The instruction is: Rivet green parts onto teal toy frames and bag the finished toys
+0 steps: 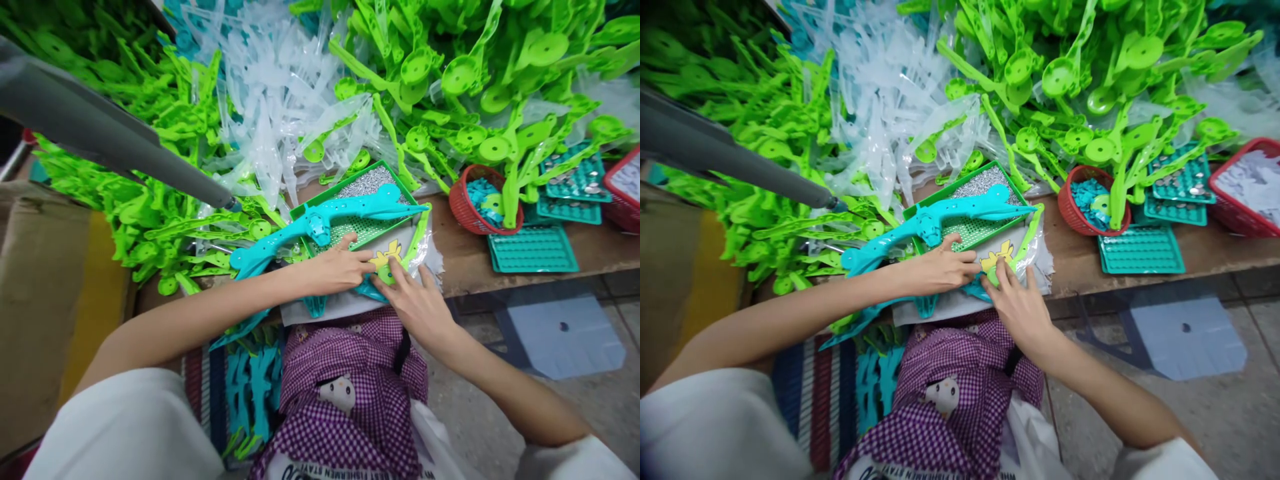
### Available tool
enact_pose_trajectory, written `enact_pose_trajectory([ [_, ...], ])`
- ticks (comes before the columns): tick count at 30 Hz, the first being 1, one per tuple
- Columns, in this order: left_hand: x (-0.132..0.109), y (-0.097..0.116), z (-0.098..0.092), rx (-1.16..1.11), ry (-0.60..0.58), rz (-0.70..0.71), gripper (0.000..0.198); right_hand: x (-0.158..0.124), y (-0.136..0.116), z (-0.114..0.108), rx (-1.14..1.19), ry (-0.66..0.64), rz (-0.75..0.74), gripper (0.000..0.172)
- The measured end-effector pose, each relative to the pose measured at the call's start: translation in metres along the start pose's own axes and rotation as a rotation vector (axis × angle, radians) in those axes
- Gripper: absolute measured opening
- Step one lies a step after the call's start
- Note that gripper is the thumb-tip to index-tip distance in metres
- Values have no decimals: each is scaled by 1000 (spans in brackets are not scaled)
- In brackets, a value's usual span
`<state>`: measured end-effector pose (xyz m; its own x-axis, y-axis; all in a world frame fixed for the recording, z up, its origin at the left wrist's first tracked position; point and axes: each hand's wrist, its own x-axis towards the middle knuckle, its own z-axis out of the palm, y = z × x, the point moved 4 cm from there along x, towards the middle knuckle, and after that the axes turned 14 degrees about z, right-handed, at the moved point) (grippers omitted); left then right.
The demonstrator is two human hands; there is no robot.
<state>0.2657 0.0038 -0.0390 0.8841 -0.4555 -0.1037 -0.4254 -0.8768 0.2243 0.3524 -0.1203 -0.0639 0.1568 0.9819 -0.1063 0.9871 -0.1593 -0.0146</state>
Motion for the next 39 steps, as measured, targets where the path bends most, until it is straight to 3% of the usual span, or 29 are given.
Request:
enact_pose_trajectory([
  [6,-4,5,0,73,-11,28,26,-7,9,10,99,60,-38,51],
  [9,-6,7,2,118,-18,36,24,-12,18,9,296,75,-62,42],
  [14,-12,5,3,130,55,43,18,-20,34,-3,624,230,49,31],
  [21,-26,-1,12,45,41,-104,42,-18,33,-2,624,308,93,26],
  [29,-31,5,9,-74,231,-294,44,-11,29,6,624,317,136,25],
  [32,-53,12,7,-31,320,-417,43,-14,34,8,678,320,181,25],
  [35,-93,30,1,20,448,-565,35,-21,41,2,761,393,262,25],
  [39,-154,58,-5,57,580,-799,29,-20,26,-31,913,533,352,24],
])
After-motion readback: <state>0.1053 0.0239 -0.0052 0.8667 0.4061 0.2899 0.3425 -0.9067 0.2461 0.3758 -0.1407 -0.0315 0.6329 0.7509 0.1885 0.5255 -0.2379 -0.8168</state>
